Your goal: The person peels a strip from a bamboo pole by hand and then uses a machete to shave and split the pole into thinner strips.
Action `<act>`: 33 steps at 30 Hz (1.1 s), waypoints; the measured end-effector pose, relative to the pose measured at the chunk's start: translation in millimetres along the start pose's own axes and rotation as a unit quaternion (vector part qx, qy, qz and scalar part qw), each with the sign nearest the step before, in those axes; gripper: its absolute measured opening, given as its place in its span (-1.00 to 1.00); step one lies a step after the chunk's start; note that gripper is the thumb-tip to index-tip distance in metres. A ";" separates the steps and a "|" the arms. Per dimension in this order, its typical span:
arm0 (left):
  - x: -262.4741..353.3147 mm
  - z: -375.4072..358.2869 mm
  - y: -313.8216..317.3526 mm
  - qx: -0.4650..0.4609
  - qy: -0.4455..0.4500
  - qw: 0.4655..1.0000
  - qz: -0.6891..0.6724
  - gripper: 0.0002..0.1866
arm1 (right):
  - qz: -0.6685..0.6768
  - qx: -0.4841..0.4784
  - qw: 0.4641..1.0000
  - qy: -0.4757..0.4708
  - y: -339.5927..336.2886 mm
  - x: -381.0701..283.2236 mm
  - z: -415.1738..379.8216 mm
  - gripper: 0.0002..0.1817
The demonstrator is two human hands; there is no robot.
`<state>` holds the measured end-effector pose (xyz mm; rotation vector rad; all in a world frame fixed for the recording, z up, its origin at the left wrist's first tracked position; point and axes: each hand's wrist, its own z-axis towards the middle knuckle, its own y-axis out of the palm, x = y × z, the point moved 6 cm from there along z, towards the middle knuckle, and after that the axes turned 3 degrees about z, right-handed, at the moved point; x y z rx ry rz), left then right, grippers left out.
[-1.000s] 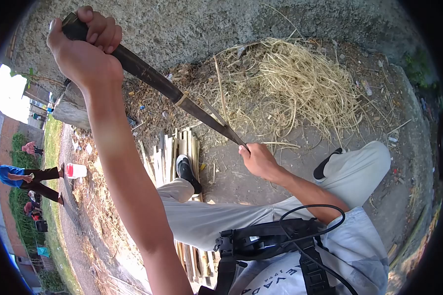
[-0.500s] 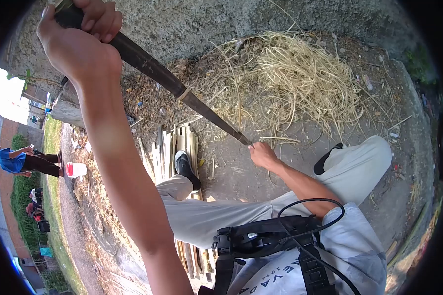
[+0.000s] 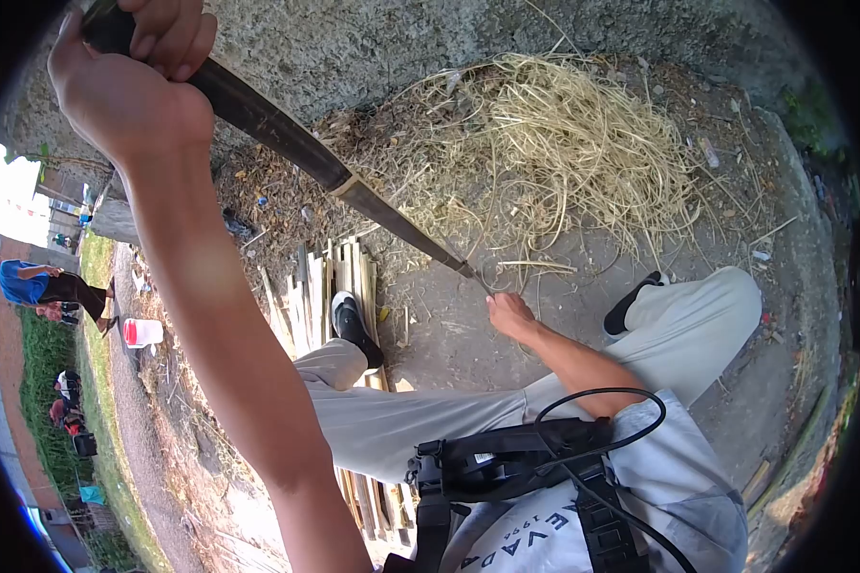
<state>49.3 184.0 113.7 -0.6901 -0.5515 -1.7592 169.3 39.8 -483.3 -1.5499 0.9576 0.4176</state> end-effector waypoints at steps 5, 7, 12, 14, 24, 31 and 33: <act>-1.6 -3.5 9.3 -0.004 -0.009 1.000 -0.020 -0.63 | 0.065 -0.066 0.992 0.086 -33.5 -47.7 3.2 -0.55; 1.4 5.3 11.2 0.001 0.003 1.000 -0.018 -0.64 | 0.090 -0.013 0.995 0.044 -57.4 -84.9 8.1 -0.55; -1.8 5.4 -5.3 0.017 0.016 1.000 0.015 -0.72 | 0.162 0.098 0.973 -0.130 -93.7 -147.0 -9.9 -0.59; -4.8 11.4 -18.9 -0.002 0.015 1.000 -0.002 -0.74 | 0.145 0.095 0.976 -0.134 -77.1 -131.0 -13.4 -0.60; -6.2 4.9 -34.6 -0.012 -0.006 0.999 -0.032 -0.60 | 0.031 -0.062 0.992 0.109 -8.1 -15.9 12.8 -0.53; -4.5 1.6 -39.9 0.033 0.008 0.999 -0.041 -0.75 | 0.075 -0.027 0.994 0.077 -2.4 -24.0 -2.3 -0.57; -1.0 -1.9 -39.2 0.031 0.014 0.999 -0.030 -0.78 | 0.065 -0.044 0.993 0.090 7.8 -7.5 -4.5 -0.55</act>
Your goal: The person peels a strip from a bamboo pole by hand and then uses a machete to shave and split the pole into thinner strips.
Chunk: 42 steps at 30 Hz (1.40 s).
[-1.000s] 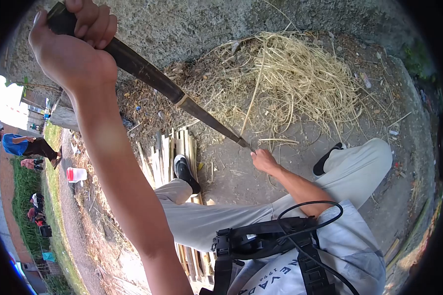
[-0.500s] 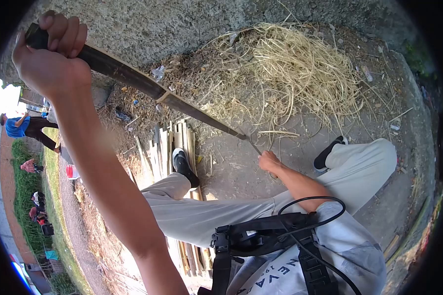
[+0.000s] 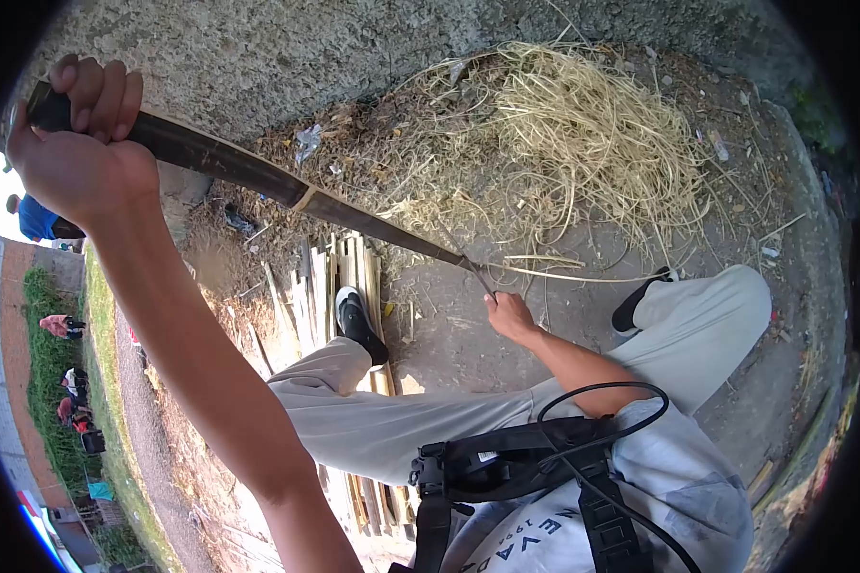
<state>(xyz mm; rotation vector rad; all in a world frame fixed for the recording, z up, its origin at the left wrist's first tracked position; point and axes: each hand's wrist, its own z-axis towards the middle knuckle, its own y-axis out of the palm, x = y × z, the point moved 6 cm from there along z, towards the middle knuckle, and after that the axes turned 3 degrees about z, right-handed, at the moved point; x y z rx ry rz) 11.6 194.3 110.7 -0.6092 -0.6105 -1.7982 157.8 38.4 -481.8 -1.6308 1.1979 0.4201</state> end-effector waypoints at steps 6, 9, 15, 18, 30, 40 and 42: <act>1.9 4.4 -8.4 -0.052 0.009 0.999 0.007 -0.67 | -0.065 -0.051 0.996 0.044 12.5 53.7 12.4 -0.50; -0.8 3.7 -6.5 0.036 0.026 0.996 0.083 -0.68 | -0.089 -0.044 0.995 0.022 24.0 58.3 14.3 -0.49; -11.5 17.1 -17.9 0.086 0.023 0.987 0.134 -0.71 | -0.034 -0.020 0.999 -0.017 6.7 -2.0 -2.1 -0.51; -11.2 6.7 -3.2 0.163 0.048 0.971 0.171 -0.71 | -0.043 -0.048 0.998 0.004 11.2 7.9 5.6 -0.53; -1.0 3.5 -20.7 -0.018 0.006 1.000 0.003 -0.72 | -0.040 -0.100 0.985 0.133 27.8 54.1 25.7 -0.52; 12.6 -18.3 -37.1 -0.008 -0.021 0.999 -0.040 -0.61 | -0.031 -0.116 0.981 0.150 8.0 56.1 9.4 -0.52; 14.2 -20.6 -41.0 0.014 -0.027 0.999 -0.037 -0.61 | 0.000 -0.124 0.982 0.143 0.2 37.1 4.6 -0.51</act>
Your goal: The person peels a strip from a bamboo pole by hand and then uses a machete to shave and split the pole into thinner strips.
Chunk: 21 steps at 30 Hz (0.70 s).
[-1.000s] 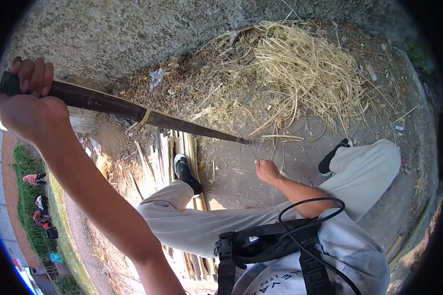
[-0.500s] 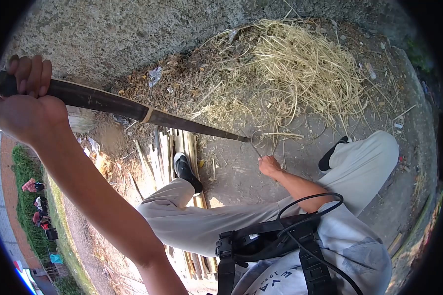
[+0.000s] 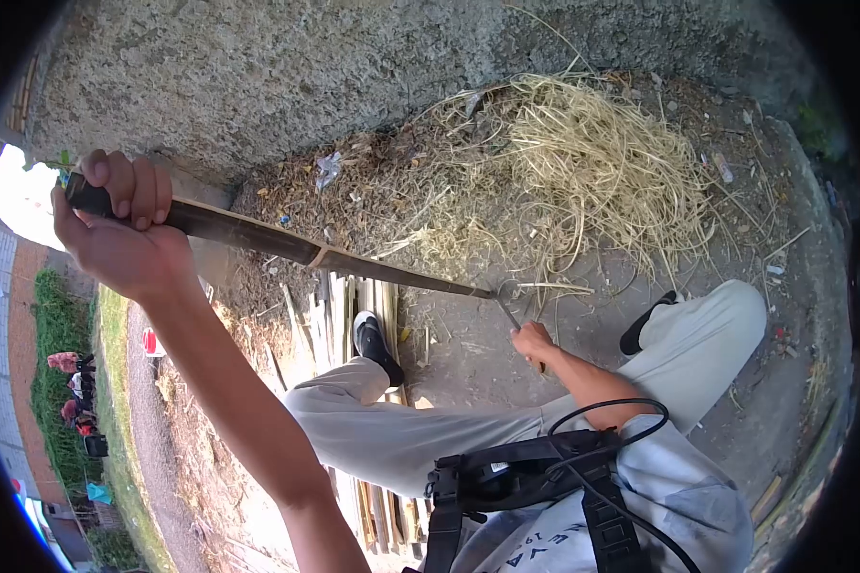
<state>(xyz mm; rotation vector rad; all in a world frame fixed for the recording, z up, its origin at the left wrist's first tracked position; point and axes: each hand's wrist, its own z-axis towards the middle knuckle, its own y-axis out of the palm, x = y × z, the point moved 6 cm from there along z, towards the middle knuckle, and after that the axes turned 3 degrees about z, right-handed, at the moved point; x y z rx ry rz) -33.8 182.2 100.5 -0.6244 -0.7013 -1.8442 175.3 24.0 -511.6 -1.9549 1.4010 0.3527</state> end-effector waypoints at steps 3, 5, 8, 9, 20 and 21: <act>1.0 -1.0 -7.2 0.009 -0.008 1.000 -0.016 -0.61 | 0.034 0.017 0.998 -0.042 -11.3 -27.4 -15.0 -0.50; -1.4 -5.4 -2.3 0.065 -0.025 0.997 -0.020 -0.60 | 0.038 0.027 0.996 -0.076 -24.1 -50.2 -27.5 -0.50; 2.9 -8.2 -5.8 0.050 -0.033 0.998 -0.031 -0.56 | 0.091 0.035 0.985 -0.141 -58.1 -95.0 -65.2 -0.51; 1.8 -8.7 -0.2 0.058 -0.040 0.997 -0.027 -0.55 | 0.110 0.040 0.981 -0.152 -68.8 -105.2 -77.1 -0.52; -15.8 31.2 43.0 0.010 -0.028 0.996 0.081 -0.68 | 0.011 0.093 0.968 -0.233 -192.0 -149.0 -202.7 -0.64; -18.9 31.1 52.0 0.009 -0.041 0.997 0.064 -0.68 | -0.023 0.124 0.955 -0.270 -196.0 -139.9 -187.0 -0.63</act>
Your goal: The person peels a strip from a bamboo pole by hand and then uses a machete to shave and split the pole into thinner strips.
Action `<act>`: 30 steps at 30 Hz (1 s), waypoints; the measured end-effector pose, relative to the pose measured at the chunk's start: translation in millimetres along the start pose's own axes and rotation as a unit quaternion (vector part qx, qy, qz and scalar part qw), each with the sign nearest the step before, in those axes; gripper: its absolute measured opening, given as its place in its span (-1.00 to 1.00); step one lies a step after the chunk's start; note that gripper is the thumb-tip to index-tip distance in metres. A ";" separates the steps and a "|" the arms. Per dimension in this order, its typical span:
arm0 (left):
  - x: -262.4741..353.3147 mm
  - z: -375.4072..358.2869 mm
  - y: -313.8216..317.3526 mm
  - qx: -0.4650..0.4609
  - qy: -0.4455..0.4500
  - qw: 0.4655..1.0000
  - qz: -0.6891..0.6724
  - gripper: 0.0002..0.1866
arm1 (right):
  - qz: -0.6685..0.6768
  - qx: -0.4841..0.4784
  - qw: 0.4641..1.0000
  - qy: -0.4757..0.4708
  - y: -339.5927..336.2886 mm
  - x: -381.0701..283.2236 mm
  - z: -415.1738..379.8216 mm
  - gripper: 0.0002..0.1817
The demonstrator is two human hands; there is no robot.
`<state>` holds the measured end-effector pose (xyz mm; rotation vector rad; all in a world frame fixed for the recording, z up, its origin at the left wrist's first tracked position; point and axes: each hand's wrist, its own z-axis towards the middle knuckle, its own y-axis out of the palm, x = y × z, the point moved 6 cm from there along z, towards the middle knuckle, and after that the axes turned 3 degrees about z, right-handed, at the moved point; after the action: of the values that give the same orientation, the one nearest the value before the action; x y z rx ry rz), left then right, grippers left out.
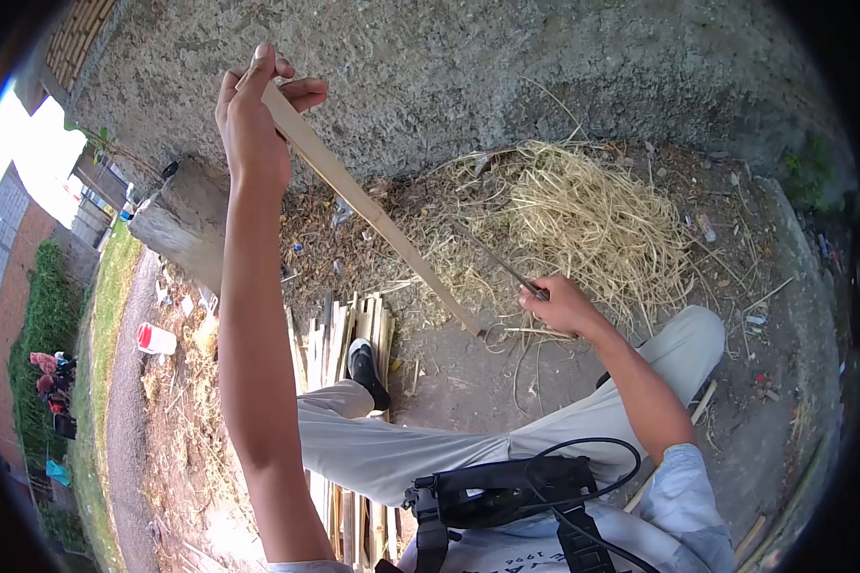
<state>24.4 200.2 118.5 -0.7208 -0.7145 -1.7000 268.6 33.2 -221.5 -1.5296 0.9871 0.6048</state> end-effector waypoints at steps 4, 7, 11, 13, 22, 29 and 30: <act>-11.0 11.0 21.7 -0.040 -0.047 0.998 -0.025 -0.67 | -0.100 0.104 0.988 0.053 21.7 43.6 12.0 -0.63; -19.6 9.5 30.2 -0.017 -0.020 0.999 -0.024 -0.65 | -0.031 0.023 0.996 0.079 28.8 26.4 12.6 -0.65; -13.1 -0.8 44.9 0.046 0.050 0.997 0.024 -0.59 | -0.018 0.054 0.997 -0.045 37.8 -0.8 10.3 -0.67; -11.2 -4.9 53.6 0.051 0.052 0.997 0.027 -0.54 | -0.008 0.042 0.998 -0.038 47.3 -2.6 7.8 -0.66; -11.1 -2.8 59.4 0.001 0.014 0.999 -0.030 -0.53 | 0.087 0.054 0.995 -0.002 53.8 12.2 -1.7 -0.70; -8.1 -6.1 49.5 0.007 0.018 0.999 -0.028 -0.53 | 0.204 0.183 0.949 -0.156 41.1 -18.8 -24.7 -0.56; -8.9 -5.3 48.1 -0.003 0.010 0.999 -0.044 -0.53 | 0.219 0.193 0.941 -0.172 41.0 -20.1 -25.7 -0.54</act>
<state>72.5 191.0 113.1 -0.6840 -0.7361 -1.7883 219.8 14.0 -221.5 -0.8222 1.0991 0.8959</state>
